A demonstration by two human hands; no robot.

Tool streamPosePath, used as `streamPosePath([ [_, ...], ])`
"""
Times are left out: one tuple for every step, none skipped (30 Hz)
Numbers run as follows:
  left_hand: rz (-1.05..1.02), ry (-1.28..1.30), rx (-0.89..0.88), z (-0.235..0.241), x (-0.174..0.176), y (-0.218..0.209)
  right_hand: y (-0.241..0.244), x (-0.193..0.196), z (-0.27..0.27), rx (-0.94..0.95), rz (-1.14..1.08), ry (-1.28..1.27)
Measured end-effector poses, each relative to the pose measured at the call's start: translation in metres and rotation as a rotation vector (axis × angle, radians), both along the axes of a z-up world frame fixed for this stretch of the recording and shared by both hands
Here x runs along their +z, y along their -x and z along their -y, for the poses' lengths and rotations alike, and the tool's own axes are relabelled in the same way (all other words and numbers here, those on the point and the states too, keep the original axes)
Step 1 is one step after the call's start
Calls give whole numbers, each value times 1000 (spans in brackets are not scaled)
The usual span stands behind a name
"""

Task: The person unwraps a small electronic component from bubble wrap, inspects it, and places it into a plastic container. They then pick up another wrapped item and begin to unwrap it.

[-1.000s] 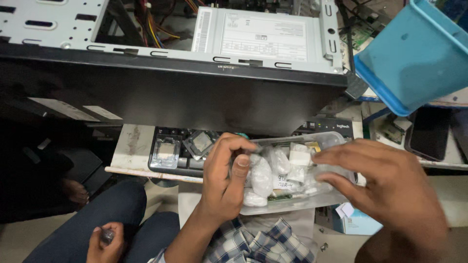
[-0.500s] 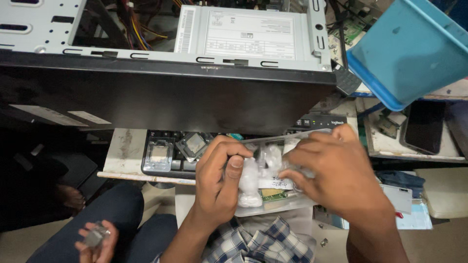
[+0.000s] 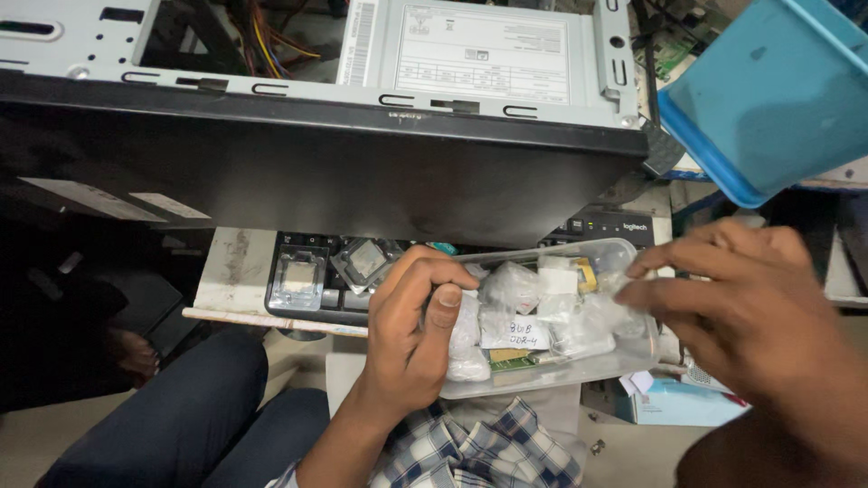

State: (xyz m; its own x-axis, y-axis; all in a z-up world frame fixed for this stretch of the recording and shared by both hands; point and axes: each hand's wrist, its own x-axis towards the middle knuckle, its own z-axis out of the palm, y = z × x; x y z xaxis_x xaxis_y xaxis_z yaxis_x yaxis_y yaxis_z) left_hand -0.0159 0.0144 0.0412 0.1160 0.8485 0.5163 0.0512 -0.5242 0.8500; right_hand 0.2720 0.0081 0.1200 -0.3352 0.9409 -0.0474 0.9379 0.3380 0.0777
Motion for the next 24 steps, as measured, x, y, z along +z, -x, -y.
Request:
streamPosePath([
  [2,-3,1,0,0,0,-4,4,2,51,18,-29],
  [4,-5,3,-1,0,0,-6,5,2,102,35,-59],
  [8,-7,2,-1,-1,-1,-6,6,2,64,122,4],
  [-1,-9,9,-1,-2,-2,-4,5,1,25,208,67],
  [-9,-13,15,-2,-3,-3,-1,5,0,-14,297,129],
  [-16,-17,21,-2,-4,-4,4,3,-2,17,300,182],
  [-12,-14,25,-1,-5,-5,10,1,-5,49,302,233],
  [-7,-11,29,-1,-5,-5,15,0,-8,81,302,283],
  [-4,-10,34,-1,-6,-5,19,0,-11,171,232,247],
  [-4,-5,32,0,-6,-5,23,2,-14,259,162,208],
  [-4,-1,32,-1,-6,-6,26,4,-16,348,91,164],
  [-4,3,32,-1,-6,-6,30,5,-17,389,15,101],
  [-6,-3,28,-1,-5,-6,35,5,-20,431,-60,36],
  [-8,-10,25,0,-5,-6,38,5,-21,470,-136,-31],
  [-13,-16,23,0,-5,-5,42,3,-22,481,-180,-55],
  [-15,-11,23,-1,-5,-6,47,-1,-24,492,-224,-78],
  [-17,-4,23,-1,-5,-7,50,-3,-25,503,-269,-99],
  [-20,4,23,-2,-5,-7,51,-5,-25,490,-307,-134],
  [-23,-2,27,-1,-5,-6,51,-7,-24,474,-342,-165],
  [-26,-9,31,-1,-5,-6,52,-10,-23,457,-377,-197],
  [-26,-17,33,-1,-5,-7,52,-11,-22,441,-395,-209],
  [-18,-17,29,-1,-5,-7,52,-13,-21,424,-413,-222],
  [-8,-17,28,-1,-5,-7,51,-14,-21,411,-429,-234],
  [2,-17,26,-1,-5,-7,50,-14,-20,370,-411,-232],
])
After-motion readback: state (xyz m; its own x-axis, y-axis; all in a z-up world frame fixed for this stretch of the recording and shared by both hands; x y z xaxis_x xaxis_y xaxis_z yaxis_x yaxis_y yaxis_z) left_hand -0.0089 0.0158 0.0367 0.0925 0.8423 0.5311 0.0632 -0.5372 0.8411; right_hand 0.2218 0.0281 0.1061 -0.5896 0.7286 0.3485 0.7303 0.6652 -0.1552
